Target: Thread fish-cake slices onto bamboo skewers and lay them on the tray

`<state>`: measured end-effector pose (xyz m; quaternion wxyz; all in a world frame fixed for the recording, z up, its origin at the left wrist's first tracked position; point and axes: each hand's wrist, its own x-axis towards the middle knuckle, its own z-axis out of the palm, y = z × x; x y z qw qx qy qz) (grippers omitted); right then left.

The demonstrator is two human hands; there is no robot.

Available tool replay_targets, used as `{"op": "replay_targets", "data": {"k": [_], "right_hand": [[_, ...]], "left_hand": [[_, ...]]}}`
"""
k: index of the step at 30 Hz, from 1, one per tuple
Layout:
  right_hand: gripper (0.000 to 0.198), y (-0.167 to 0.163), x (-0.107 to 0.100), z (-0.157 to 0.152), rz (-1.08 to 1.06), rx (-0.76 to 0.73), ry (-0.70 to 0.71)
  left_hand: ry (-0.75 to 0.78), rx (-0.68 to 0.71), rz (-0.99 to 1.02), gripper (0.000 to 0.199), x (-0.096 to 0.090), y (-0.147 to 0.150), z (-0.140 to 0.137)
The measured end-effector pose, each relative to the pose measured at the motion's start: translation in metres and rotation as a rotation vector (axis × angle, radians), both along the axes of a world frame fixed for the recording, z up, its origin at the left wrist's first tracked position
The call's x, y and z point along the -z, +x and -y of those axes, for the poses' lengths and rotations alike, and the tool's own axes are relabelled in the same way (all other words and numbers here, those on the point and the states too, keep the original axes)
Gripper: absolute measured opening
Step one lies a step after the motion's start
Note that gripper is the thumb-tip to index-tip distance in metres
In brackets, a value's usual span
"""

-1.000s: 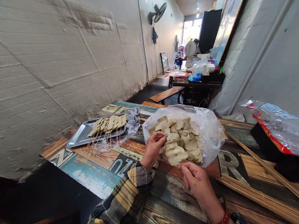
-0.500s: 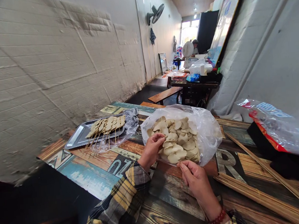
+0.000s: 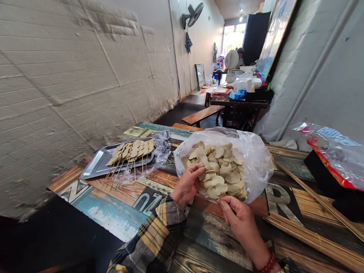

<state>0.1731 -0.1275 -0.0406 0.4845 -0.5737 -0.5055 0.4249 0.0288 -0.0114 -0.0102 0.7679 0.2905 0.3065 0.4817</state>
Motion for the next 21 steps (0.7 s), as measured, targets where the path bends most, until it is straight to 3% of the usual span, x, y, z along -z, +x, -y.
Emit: {"op": "replay_targets", "data": {"k": [4, 8, 21], "right_hand": [[0.042, 0.0051, 0.0044, -0.0006, 0.092, -0.017, 0.006], [0.043, 0.0081, 0.0030, 0.0001, 0.193, -0.019, 0.021], [0.032, 0.0085, 0.0038, 0.0032, 0.445, 0.046, 0.274]], "left_hand": [[0.038, -0.098, -0.116, 0.039, 0.0015, -0.0022, -0.0019], [0.051, -0.110, -0.198, 0.038, 0.0013, -0.0043, -0.0028], [0.163, -0.145, -0.362, 0.033, 0.0044, -0.0070, -0.0060]]}}
